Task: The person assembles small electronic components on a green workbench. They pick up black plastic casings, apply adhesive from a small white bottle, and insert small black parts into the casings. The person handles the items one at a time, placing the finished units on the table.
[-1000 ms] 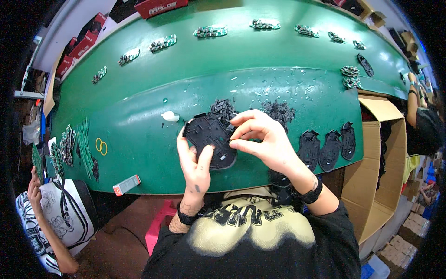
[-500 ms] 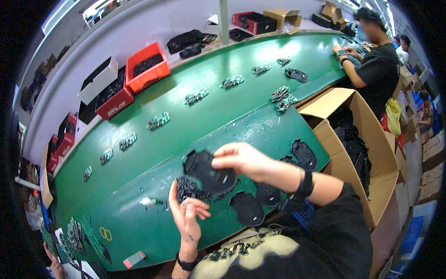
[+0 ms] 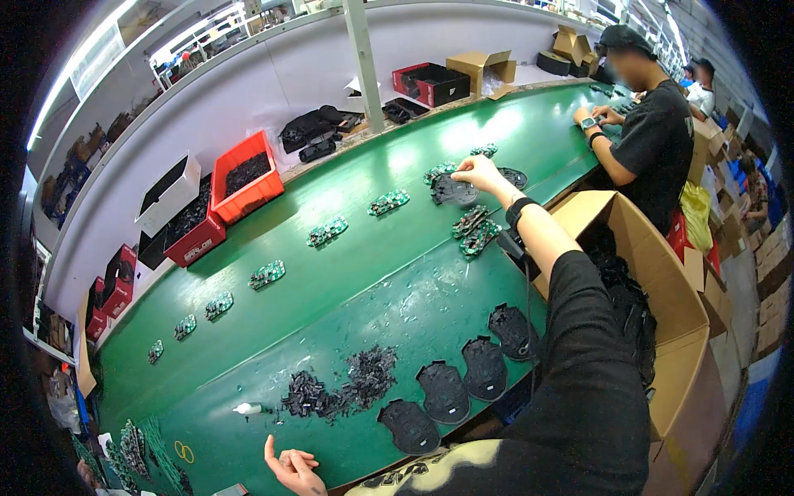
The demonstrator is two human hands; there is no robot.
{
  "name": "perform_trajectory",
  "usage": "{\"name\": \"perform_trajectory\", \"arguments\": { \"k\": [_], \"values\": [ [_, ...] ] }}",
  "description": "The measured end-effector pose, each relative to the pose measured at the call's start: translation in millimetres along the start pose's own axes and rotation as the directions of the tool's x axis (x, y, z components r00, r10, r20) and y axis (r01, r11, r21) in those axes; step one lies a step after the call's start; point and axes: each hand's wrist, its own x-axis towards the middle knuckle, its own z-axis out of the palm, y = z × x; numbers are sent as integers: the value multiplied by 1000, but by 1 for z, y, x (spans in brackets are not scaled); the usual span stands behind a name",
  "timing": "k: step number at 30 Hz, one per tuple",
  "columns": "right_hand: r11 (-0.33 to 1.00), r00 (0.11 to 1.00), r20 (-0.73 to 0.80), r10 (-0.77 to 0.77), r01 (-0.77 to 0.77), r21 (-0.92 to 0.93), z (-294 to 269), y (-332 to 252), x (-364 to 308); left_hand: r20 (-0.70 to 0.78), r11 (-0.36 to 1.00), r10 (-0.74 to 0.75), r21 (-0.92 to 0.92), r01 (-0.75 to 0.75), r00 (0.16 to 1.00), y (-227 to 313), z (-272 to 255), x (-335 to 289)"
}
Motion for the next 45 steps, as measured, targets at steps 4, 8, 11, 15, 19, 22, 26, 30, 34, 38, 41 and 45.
{"name": "perform_trajectory", "arguments": {
  "k": [4,8,11,15,19,22,26,30,34,38,41,45],
  "values": [
    [993,997,50,55,-49,-111,10,8,-6,20,999,-10,47,9,1000,5,5,6],
    [975,970,116,-212,217,-36,-9,-22,-23,-1,997,-3,74,3,1000,-15,4,8],
    [946,799,512,-315,311,96,-27,-65,-60,-21,992,-21,122,24,1000,-17,1,3],
    [881,616,747,-249,464,-88,-37,-74,-98,-2,992,-23,120,23,1000,-12,7,8],
    [836,600,738,-307,541,-92,-40,-73,-111,10,997,-12,79,11,1000,-12,5,8],
    [827,629,748,-211,522,-206,-43,-83,-123,2,997,13,77,-13,1000,-12,5,6],
    [815,688,677,-263,534,-226,-37,-82,-136,14,998,14,64,-15,1000,-14,1,6],
    [814,716,625,-310,540,-215,-33,-81,-139,40,999,29,43,-31,999,-12,-1,6],
    [846,765,585,-271,479,-234,-29,-84,-144,49,999,48,21,-49,998,-13,-3,4],
    [832,742,639,-202,474,-289,-36,-85,-152,53,998,53,15,-53,997,-16,-2,4],
    [801,713,675,-191,511,-313,-40,-82,-154,81,999,32,31,-35,996,-12,-5,5],
    [839,771,623,-134,422,-342,-37,-71,-154,81,999,15,35,-18,997,-11,-8,4]
  ]
}}
